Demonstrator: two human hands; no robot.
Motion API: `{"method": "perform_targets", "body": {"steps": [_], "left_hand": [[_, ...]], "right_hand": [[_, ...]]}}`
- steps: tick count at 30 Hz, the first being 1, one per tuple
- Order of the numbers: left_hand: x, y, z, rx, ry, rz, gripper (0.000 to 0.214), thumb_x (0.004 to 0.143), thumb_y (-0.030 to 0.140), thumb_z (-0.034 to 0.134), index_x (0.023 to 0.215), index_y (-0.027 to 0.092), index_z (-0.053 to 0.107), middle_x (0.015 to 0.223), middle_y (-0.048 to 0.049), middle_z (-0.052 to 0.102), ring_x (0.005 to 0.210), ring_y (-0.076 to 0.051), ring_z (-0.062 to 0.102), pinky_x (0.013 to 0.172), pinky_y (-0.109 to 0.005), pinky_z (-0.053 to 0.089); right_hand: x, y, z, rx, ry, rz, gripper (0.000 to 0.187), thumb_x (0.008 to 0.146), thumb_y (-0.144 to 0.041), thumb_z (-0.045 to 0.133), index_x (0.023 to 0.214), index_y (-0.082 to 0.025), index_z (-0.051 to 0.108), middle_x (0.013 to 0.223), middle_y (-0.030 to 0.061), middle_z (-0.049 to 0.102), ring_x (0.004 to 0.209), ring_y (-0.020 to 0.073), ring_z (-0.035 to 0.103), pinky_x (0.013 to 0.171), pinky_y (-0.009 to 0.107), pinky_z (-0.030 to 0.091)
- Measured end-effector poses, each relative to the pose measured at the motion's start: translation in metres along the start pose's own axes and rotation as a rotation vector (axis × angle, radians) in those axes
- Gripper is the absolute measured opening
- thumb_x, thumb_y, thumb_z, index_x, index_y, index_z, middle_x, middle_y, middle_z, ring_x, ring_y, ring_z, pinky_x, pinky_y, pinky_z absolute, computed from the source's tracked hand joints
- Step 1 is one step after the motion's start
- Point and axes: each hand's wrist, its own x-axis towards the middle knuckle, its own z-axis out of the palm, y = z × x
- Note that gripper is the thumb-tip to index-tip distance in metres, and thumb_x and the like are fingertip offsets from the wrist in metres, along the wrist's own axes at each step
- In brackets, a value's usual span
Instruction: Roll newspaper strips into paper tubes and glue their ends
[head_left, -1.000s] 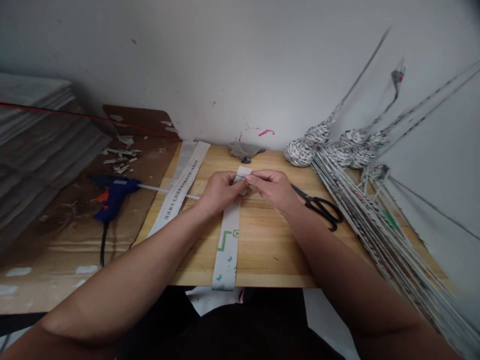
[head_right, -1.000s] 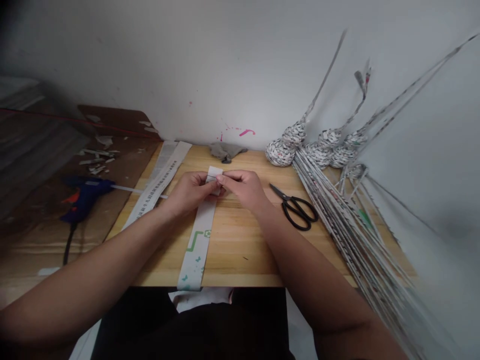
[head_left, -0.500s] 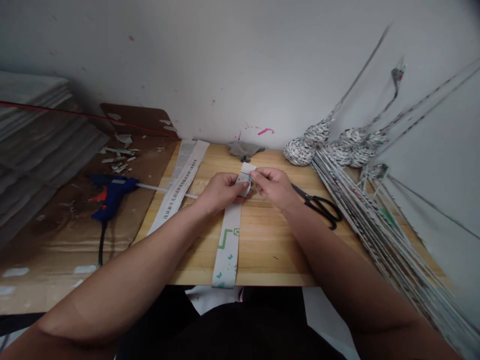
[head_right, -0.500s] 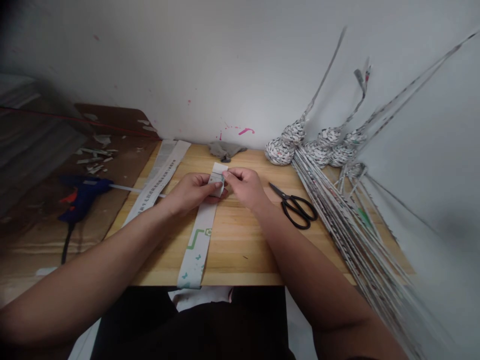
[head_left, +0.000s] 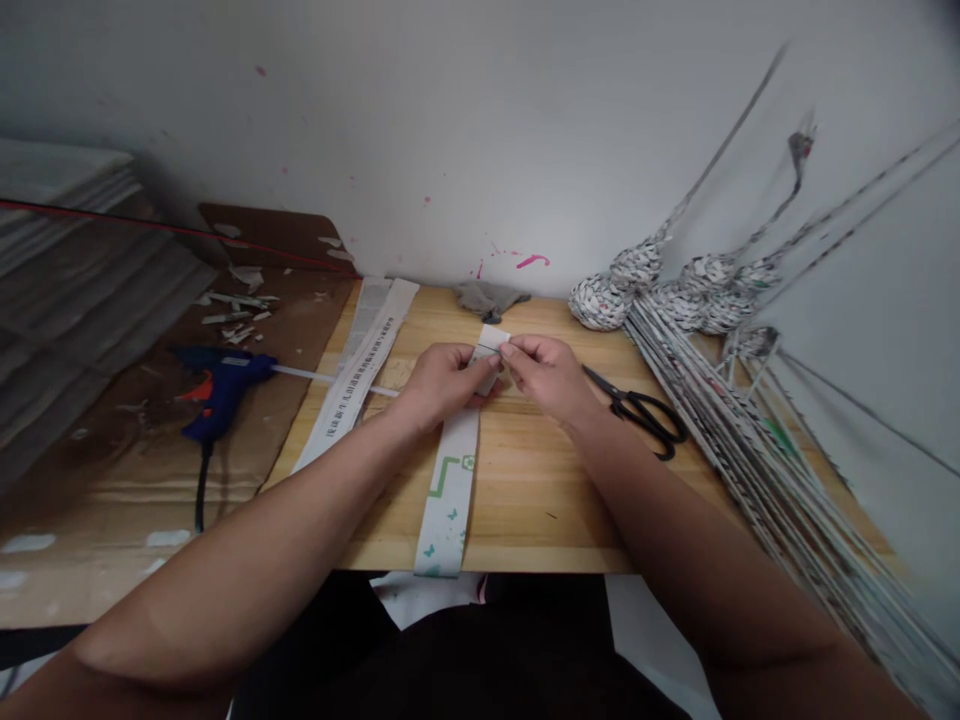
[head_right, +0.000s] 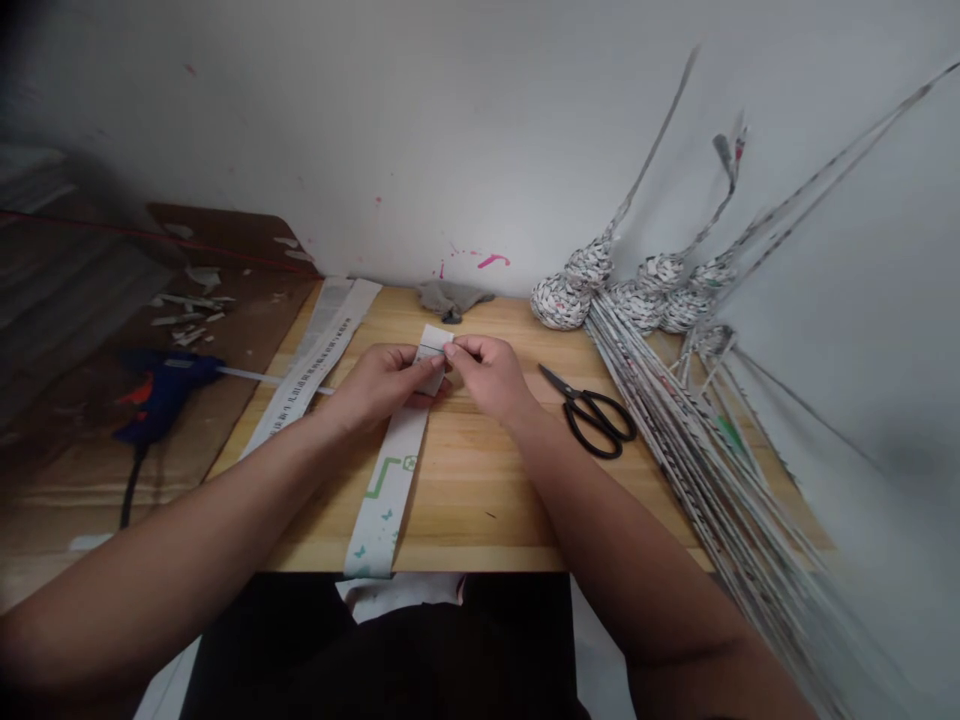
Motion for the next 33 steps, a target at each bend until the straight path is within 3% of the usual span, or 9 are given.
{"method": "perform_targets", "body": {"steps": [7,13,27,33], "left_hand": [[-0.0015,0.0051,-0.0012,0.05,0.024,-0.008,0.032,0.079,0.047,0.066,0.078,0.015,0.07,0.076,-0.0085,0.074,0.065,-0.018,0.068,0.06,-0.029,0.055],[-0.001,0.0009,-0.0005,0.051,0.021,0.074,0.026,0.079,0.042,0.067,0.082,0.017,0.071,0.077,-0.0075,0.075,0.067,-0.017,0.068,0.061,-0.028,0.055],[-0.0016,0.0001,-0.0021,0.2,0.012,0.155,0.025,0.082,0.04,0.061,0.079,0.017,0.071,0.075,-0.0053,0.073,0.071,-0.019,0.067,0.062,-0.028,0.052],[-0.0025,0.0017,-0.0024,0.196,-0.016,0.172,0.024,0.083,0.039,0.061,0.079,0.017,0.07,0.074,-0.0044,0.072,0.069,-0.018,0.065,0.062,-0.027,0.051]], "right_hand": [[-0.0009,0.0006,0.0022,0.151,0.017,0.061,0.028,0.077,-0.045,0.071,0.071,-0.017,0.068,0.051,-0.0056,0.044,0.044,0.0069,0.03,0.042,0.024,0.021],[-0.0004,-0.0024,0.0051,0.239,0.061,0.107,0.03,0.069,-0.044,0.077,0.071,-0.016,0.068,0.051,-0.0052,0.047,0.044,0.0059,0.031,0.041,0.023,0.019],[0.0009,-0.0044,0.0067,0.291,0.096,0.13,0.028,0.065,-0.041,0.08,0.071,-0.015,0.071,0.052,-0.0043,0.054,0.043,0.0055,0.035,0.039,0.023,0.021],[0.0004,-0.0058,0.0079,0.307,0.13,0.159,0.027,0.063,-0.039,0.081,0.068,-0.015,0.069,0.048,-0.0067,0.048,0.041,0.0045,0.03,0.038,0.023,0.016]]}}
